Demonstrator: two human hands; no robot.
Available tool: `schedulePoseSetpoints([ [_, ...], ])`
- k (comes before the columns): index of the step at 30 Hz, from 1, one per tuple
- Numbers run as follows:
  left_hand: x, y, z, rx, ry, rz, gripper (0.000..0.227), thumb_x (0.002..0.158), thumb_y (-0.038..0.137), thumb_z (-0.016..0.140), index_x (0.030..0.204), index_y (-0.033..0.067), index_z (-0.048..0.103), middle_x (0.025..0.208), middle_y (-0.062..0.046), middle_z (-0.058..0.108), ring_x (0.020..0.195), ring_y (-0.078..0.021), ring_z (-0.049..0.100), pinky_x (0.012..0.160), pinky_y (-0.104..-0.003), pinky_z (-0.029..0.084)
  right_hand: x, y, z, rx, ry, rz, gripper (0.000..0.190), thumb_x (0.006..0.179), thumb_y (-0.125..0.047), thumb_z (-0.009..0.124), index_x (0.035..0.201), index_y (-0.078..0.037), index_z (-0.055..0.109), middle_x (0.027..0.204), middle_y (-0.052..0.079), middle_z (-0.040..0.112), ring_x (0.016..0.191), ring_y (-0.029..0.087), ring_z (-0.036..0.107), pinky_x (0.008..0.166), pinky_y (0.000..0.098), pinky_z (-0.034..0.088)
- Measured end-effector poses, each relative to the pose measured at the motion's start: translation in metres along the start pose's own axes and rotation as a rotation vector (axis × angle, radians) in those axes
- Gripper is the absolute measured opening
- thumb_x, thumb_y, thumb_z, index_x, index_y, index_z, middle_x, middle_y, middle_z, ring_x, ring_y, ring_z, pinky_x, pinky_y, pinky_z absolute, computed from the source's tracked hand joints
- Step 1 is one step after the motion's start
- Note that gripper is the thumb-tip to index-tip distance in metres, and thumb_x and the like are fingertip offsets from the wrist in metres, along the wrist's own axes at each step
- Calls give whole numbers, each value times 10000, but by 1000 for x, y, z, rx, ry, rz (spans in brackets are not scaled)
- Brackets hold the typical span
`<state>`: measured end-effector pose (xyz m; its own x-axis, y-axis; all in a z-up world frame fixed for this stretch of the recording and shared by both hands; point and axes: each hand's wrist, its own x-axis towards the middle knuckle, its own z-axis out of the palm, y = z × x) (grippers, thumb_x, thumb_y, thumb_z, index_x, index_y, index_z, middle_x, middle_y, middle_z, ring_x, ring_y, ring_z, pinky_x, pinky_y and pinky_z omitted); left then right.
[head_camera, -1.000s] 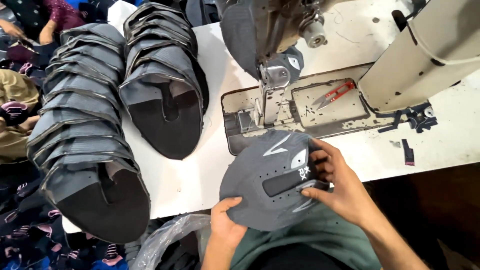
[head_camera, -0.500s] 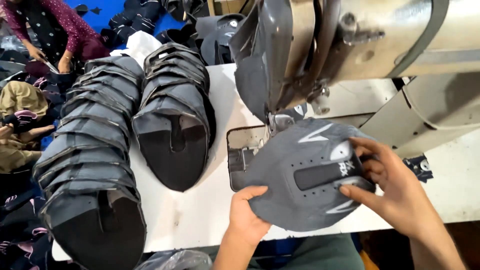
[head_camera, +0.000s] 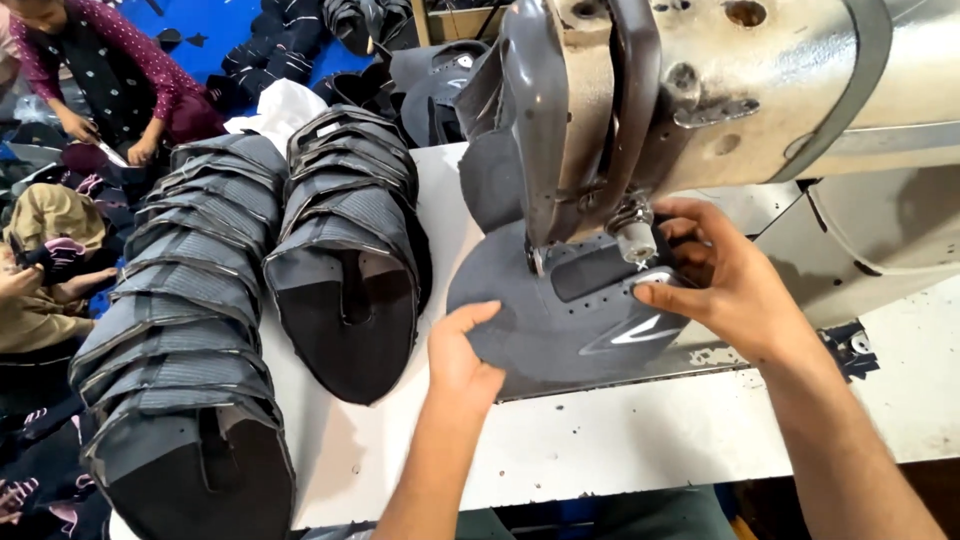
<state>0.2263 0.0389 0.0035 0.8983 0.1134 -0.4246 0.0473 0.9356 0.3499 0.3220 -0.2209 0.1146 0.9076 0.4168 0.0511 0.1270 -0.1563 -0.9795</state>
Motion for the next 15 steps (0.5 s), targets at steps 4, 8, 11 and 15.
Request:
schedulePoseSetpoints([
  [4, -18, 2, 23, 40, 50, 40, 378, 803, 8, 602, 1175, -23, 657, 1116, -160, 723, 1021, -338, 690, 943, -468, 545, 2, -5, 0, -90, 4, -16, 769, 695, -9, 864, 1384, -111, 538, 1138, 9, 526, 972, 128, 549, 845, 270, 503],
  [8, -21, -1, 21, 10, 34, 60, 386, 793, 10, 595, 1172, -3, 661, 1104, -131, 730, 1027, -312, 694, 940, -448, 544, 3, -1, 0, -61, -14, 21, 772, 697, -22, 862, 1391, -130, 542, 1175, 14, 534, 1012, 142, 579, 842, 277, 529],
  [11, -32, -3, 21, 39, -25, 98, 375, 829, 6, 623, 1203, -20, 639, 1128, -126, 706, 1053, -300, 674, 945, -437, 536, -6, -20, -8, -228, -62, 38, 717, 756, -97, 836, 1409, -149, 543, 1251, 41, 606, 1043, 159, 662, 857, 295, 571],
  [15, -68, -6, 46, 211, 52, 171, 505, 769, -42, 655, 1262, 56, 605, 1164, -95, 689, 1057, -266, 682, 895, -447, 544, -52, -99, -26, -521, -28, 13, 633, 832, -138, 789, 1416, -148, 546, 1299, 64, 691, 1053, 171, 717, 877, 304, 589],
])
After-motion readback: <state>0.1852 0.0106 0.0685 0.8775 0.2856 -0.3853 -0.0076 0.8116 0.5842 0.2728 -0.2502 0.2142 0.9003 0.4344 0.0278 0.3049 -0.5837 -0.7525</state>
